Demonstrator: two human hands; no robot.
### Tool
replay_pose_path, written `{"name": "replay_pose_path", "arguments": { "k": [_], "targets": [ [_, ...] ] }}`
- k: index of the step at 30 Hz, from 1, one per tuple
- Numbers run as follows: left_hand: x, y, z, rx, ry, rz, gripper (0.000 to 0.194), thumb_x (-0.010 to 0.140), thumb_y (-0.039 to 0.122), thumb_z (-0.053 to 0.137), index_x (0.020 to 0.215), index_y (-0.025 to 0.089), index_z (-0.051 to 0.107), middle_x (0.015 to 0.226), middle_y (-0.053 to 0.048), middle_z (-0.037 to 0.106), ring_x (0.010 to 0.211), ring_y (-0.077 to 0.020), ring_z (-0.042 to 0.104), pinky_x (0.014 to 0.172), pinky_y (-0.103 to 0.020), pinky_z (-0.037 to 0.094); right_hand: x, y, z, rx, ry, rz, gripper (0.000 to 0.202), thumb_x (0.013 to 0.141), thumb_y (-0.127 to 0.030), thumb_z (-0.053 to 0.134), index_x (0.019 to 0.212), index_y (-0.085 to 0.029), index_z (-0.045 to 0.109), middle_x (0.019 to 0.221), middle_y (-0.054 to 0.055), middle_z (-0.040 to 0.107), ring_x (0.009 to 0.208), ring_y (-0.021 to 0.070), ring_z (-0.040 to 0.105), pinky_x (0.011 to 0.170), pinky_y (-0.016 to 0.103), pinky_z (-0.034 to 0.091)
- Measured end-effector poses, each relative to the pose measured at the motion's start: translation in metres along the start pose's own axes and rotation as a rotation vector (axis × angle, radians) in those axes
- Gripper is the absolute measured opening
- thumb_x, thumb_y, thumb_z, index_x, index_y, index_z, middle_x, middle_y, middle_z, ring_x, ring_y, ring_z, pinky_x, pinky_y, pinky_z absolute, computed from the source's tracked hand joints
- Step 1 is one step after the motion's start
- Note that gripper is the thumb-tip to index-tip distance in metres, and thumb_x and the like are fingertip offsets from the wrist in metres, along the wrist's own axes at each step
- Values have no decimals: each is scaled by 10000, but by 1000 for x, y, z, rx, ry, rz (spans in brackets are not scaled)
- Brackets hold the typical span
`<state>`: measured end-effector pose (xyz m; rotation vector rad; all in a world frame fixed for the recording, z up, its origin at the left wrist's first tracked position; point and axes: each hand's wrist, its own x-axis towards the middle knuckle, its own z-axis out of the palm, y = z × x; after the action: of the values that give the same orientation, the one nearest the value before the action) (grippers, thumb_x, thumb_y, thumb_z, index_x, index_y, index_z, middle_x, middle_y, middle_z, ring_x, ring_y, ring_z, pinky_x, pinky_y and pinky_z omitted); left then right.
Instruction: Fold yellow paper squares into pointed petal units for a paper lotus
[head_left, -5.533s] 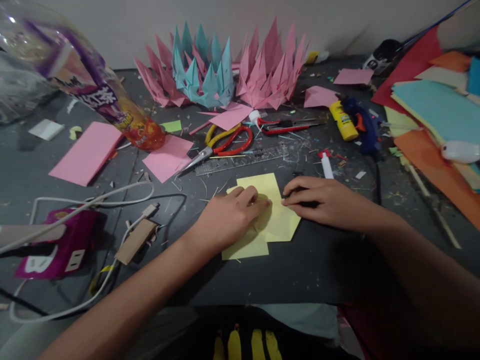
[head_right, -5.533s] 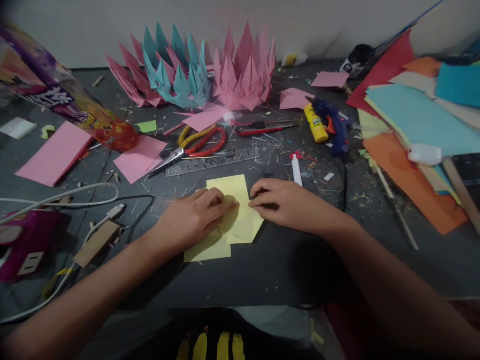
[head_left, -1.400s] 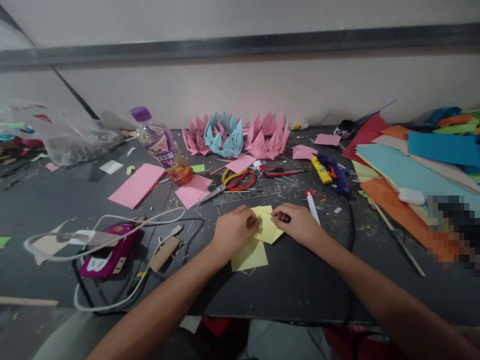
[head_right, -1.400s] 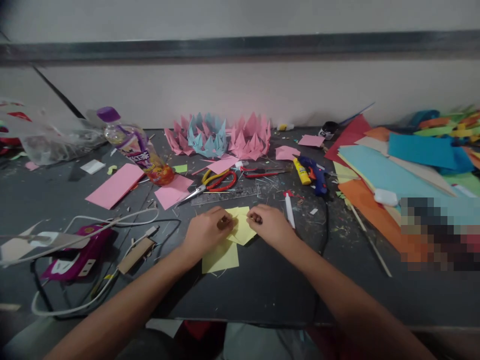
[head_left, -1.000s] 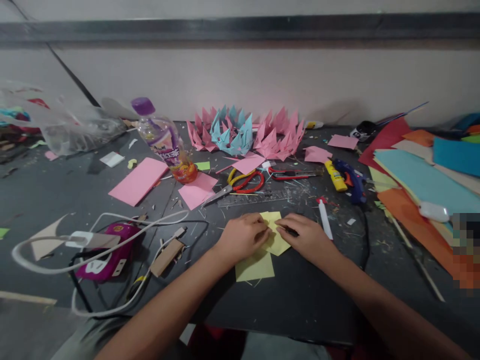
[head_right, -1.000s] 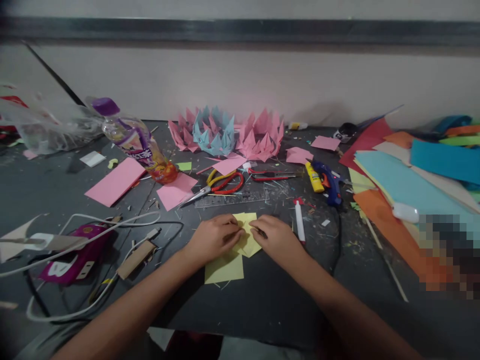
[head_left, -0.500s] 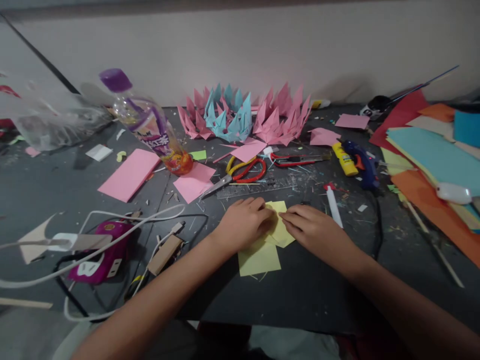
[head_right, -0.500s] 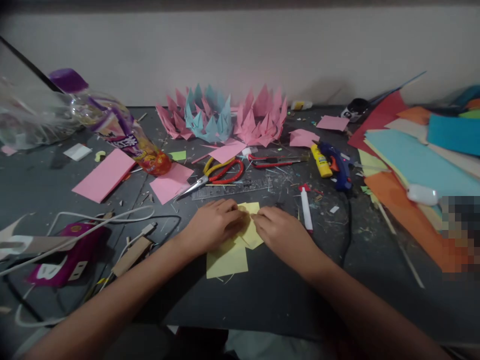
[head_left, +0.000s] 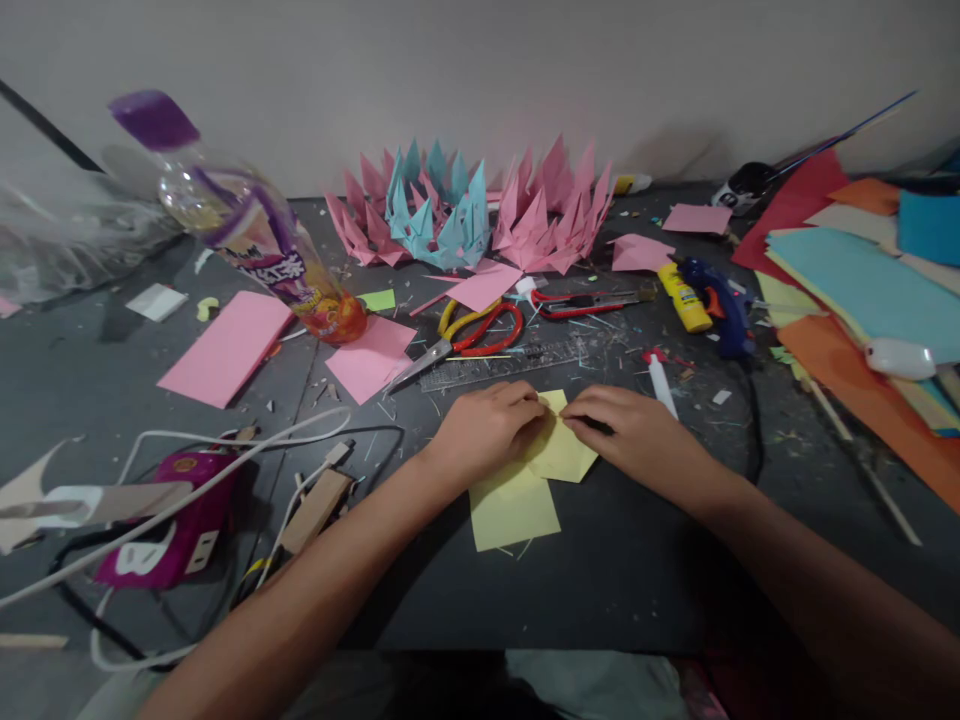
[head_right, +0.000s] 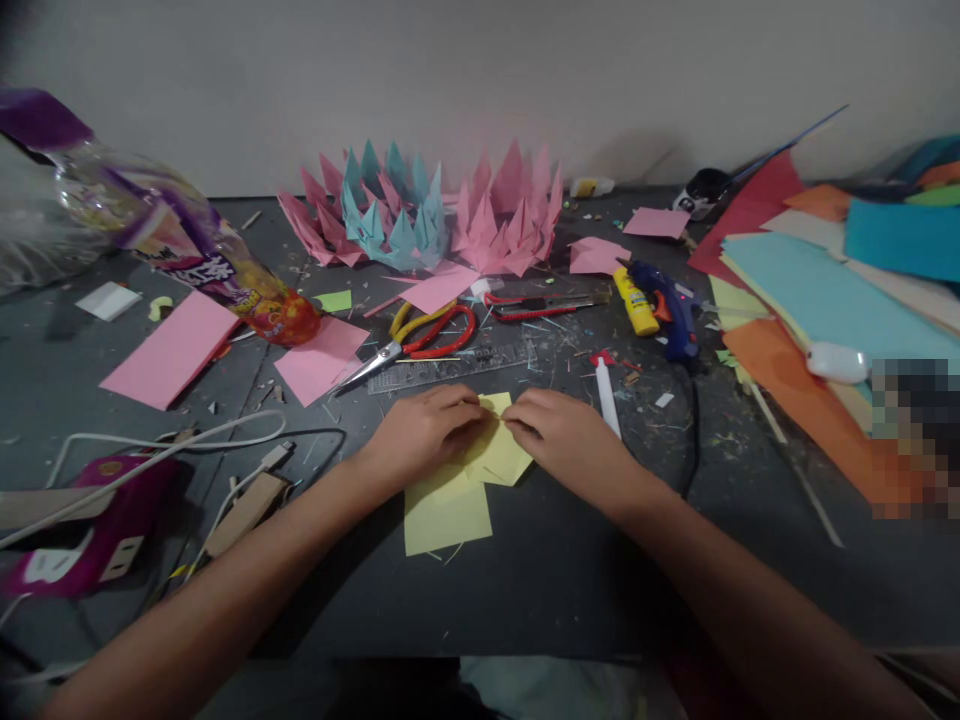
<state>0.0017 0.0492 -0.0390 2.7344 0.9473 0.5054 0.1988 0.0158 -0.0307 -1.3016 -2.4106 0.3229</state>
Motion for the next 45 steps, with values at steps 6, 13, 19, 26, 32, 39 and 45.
{"name": "replay_pose_path", "arguments": {
  "k": [6,13,19,26,32,39,45],
  "targets": [
    [0,-1,0,122,-10,46,104,852,235,556,833,182,643,840,-4,609,734,-146,576,541,-243,409,-3,1,-9,-251,-124,-269,240,890,-109,407,895,-134,646,860,97,640,762,187,582,678,300,469],
    [-3,0,-3,212,25,133,142,877,243,519,827,176,633,859,-15,612,773,-164,557,578,-270,422,-6,-4,-8,-328,-138,-298,233,862,-78,415,931,-100,637,875,117,629,759,210,569,668,331,470],
    [-2,2,0,208,-51,292,132,897,179,495,899,131,618,944,-32,640,871,-156,568,676,-274,431,-11,-13,2,-378,-126,-240,272,826,-27,376,878,-103,632,897,133,628,764,213,564,699,350,470],
    [-2,5,-3,176,-99,234,150,893,195,481,904,147,622,933,-33,647,870,-167,571,692,-296,398,-15,-10,-4,-236,-55,-172,278,864,-115,393,984,-107,643,951,126,656,860,222,594,766,355,484],
    [-2,5,-3,172,-58,223,144,893,206,491,954,151,609,970,-23,632,839,-175,560,681,-298,406,-14,-2,-12,-253,-87,-111,296,892,-207,409,1035,-143,660,854,100,621,768,217,556,692,352,445],
    [-1,7,-4,185,-114,305,160,906,199,479,928,130,623,955,-37,635,896,-174,560,696,-290,403,-13,-12,-12,-528,-128,-172,264,859,-220,458,959,-146,690,713,86,579,662,212,491,575,329,291],
    [0,9,-3,94,-125,208,156,873,171,509,985,154,616,962,-19,652,944,-180,561,764,-308,396,-16,-7,-20,-447,-208,-77,298,912,-284,413,916,-212,703,677,41,560,665,181,498,591,313,286]
  ]
}}
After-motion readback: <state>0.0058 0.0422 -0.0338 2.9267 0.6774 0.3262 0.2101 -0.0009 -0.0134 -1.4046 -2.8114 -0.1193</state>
